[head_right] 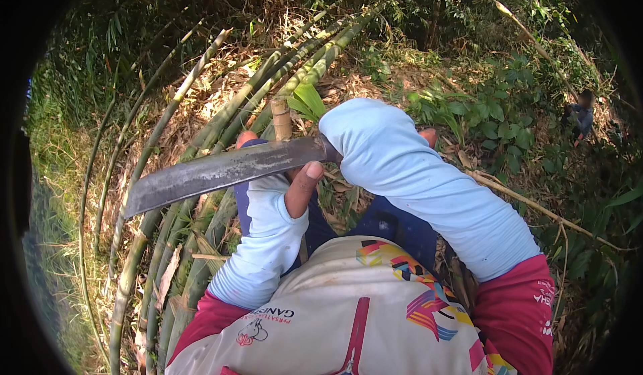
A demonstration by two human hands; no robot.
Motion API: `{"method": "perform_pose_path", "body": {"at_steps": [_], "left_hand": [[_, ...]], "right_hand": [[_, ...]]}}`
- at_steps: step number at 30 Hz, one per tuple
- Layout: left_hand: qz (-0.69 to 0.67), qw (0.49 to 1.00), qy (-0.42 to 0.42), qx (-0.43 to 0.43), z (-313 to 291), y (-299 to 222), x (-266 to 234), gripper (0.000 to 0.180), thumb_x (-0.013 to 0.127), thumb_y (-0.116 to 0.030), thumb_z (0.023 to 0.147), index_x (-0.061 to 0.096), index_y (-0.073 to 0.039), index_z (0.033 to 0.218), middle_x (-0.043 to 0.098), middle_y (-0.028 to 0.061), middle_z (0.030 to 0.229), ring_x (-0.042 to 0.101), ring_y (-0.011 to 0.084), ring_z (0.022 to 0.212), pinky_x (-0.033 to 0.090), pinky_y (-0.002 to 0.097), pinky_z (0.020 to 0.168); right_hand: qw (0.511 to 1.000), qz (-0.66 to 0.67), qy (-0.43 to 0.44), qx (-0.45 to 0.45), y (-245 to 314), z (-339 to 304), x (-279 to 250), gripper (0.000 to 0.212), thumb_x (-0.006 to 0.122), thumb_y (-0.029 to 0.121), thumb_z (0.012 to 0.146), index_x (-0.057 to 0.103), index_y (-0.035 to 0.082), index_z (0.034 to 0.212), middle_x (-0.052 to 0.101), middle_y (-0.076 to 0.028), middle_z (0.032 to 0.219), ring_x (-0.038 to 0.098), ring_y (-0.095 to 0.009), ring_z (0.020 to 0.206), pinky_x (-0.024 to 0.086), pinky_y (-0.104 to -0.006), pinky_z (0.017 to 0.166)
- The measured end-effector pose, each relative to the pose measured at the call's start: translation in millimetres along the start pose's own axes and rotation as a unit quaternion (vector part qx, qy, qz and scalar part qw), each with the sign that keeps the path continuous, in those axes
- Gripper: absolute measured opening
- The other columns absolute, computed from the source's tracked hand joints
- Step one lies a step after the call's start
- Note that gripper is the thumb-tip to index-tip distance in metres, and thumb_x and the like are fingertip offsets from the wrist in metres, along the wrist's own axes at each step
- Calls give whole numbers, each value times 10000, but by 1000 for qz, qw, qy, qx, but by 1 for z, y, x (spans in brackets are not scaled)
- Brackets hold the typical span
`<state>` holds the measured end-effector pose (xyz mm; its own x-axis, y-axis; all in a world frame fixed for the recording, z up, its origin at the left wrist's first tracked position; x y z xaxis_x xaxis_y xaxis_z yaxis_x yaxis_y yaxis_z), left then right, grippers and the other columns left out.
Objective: The person sits on the ground in a bamboo forest and uses a large machete to chop a bamboo stalk into smaller segments. They hold the stalk between their legs and repeatedly strike it to produce uniform pieces.
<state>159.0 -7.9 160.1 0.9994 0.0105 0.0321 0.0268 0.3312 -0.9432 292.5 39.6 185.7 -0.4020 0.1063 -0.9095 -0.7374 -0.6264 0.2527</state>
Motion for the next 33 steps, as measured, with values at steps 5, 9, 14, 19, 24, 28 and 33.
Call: {"method": "perform_pose_path", "body": {"at_steps": [5, 9, 14, 19, 24, 28, 33], "left_hand": [[-36, 994, 31, -98, 3, 22, -17, 440, 670, -253, 882, 473, 20, 1166, 522, 14, 853, 503, 77, 734, 426, 223, 658], [-131, 978, 17, -160, 4, 23, -13, 381, 597, -316, 930, 509, -3, 1128, 480, -30, 703, 415, 57, 537, 326, 208, 478], [-214, 941, 43, -258, 2, 56, -15, 380, 485, -408, 980, 565, -44, 1057, 515, 3, 642, 402, 92, 428, 312, 231, 383], [-60, 986, -14, -154, -5, 86, -36, 461, 501, -485, 958, 534, -45, 1093, 582, 71, 664, 444, 149, 377, 336, 272, 342], [-34, 987, 75, -141, -7, 56, -22, 529, 490, -555, 940, 534, -44, 1070, 589, 73, 685, 481, 142, 407, 346, 248, 349], [49, 985, 78, -143, -12, 55, -26, 546, 503, -570, 928, 535, -44, 1074, 587, 66, 695, 484, 121, 430, 349, 228, 360], [-1, 985, 19, -174, -14, 39, -16, 472, 551, -490, 936, 540, -45, 1093, 548, 29, 680, 461, 93, 458, 323, 212, 362]], "right_hand": [[880, 448, 94, 125, -6, -12, 16, 169, 752, 61, 736, 609, 21, 816, 564, -34, 668, 499, -88, 612, 427, -262, 570], [919, 364, 69, 135, -12, -18, 12, 233, 780, 74, 725, 623, 19, 887, 602, -44, 728, 544, -106, 633, 445, -266, 582], [994, 102, -17, 25, 0, -19, -10, 257, 759, 42, 648, 653, 52, 882, 624, -107, 718, 628, -263, 656, 483, -344, 577], [998, -21, 42, -40, 19, -6, -21, 237, 734, 92, 526, 651, 103, 748, 594, -102, 662, 608, -338, 661, 483, -431, 571], [996, -57, -2, -66, 23, -8, -30, 185, 735, 155, 510, 628, 107, 653, 574, -94, 624, 602, -324, 634, 479, -424, 561], [996, -54, -22, -73, 25, -9, -33, 170, 734, 165, 523, 628, 105, 642, 573, -95, 620, 603, -321, 627, 478, -424, 558], [994, -69, -38, -79, 25, -12, -34, 158, 735, 159, 536, 630, 106, 641, 574, -95, 618, 602, -320, 611, 475, -421, 544]]}}
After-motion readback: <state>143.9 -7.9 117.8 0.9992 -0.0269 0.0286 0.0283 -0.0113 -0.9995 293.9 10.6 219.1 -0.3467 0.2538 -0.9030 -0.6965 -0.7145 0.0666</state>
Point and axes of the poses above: each hand's wrist, its own z-axis towards the middle knuckle, its own x-axis out of the palm, y = z × x, the point moved 5 cm from there along z, towards the middle knuckle
